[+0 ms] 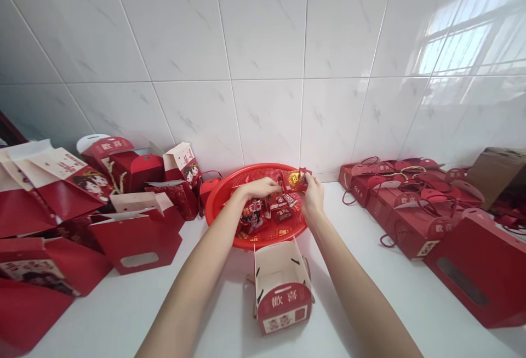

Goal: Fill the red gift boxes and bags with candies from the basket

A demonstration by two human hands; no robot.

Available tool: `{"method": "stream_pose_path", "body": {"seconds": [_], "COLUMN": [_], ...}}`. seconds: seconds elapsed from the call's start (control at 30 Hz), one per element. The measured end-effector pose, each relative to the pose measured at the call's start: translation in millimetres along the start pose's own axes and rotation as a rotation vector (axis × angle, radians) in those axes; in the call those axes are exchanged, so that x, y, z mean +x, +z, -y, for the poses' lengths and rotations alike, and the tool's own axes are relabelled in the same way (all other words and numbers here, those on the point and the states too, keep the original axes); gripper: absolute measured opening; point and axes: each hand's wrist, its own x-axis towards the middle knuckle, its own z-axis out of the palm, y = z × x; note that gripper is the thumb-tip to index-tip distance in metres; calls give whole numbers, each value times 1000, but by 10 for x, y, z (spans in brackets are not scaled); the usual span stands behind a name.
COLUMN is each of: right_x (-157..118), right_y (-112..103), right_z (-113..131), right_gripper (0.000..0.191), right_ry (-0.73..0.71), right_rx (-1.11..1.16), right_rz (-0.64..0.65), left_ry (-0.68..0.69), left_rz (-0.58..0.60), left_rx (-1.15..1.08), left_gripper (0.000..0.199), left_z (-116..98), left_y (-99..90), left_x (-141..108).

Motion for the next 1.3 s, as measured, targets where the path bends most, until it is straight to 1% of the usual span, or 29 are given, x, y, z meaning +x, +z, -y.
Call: {"method": "stream_pose_path", "body": {"seconds": [0.07,0.1,0.17,0.27,0.37,0.43,0.5,0.6,0.67,0.77,0.87,0.97,1.03,1.1,1.17,1.3], "right_x": [-6,-11,-22,-44,-67,-81,-94,-116,-136,-194,-309,-482,-614,-744,-859,-1012], "right_y": [11,18,28,35,38,42,48,70,93,124,125,101,86,78,79,80], "right_z": [12,19,33,50,60,63,65,92,161,389,743,1098,1271,1379,1435,1475], "right_gripper": [28,27,24,20,15,13,15,20,25,31,32,29,25,21,18,11], "right_ry": [38,55,76,111,148,157,147,118,107,52,-64,-154,-191,-220,-251,-334], "right_rx": [1,0,-7,-28,-56,-68,-74,-76,-78,-116,-192,-314,-422,-539,-671,-930], "right_rz": [-25,-32,-28,2,45,72,96,127,157,269,438,591,686,755,795,880], "left_ry": [53,61,63,114,195,240,266,282,304,381,436,441,395,339,297,199], "left_rz": [-157,-210,-274,-405,-546,-602,-626,-665,-696,-693,-628,-577,-528,-489,-449,-369], "left_rx": [-183,-252,-321,-330,-274,-220,-181,-190,-213,-238,-204,-74,44,167,264,353], "left_gripper": [49,52,56,59,63,65,65,64,62,57,51,44,43,44,45,46], "left_z": [8,11,2,-43,-93,-110,-116,-139,-183,-307,-471,-618,-680,-709,-714,-685], "left_y": [-46,-57,-53,-3,65,97,111,102,85,78,140,275,382,474,528,517], "left_x": [-16,-17,-10,11,28,35,38,8,-76,-373,-851,-1324,-1541,-1671,-1744,-1867]}}
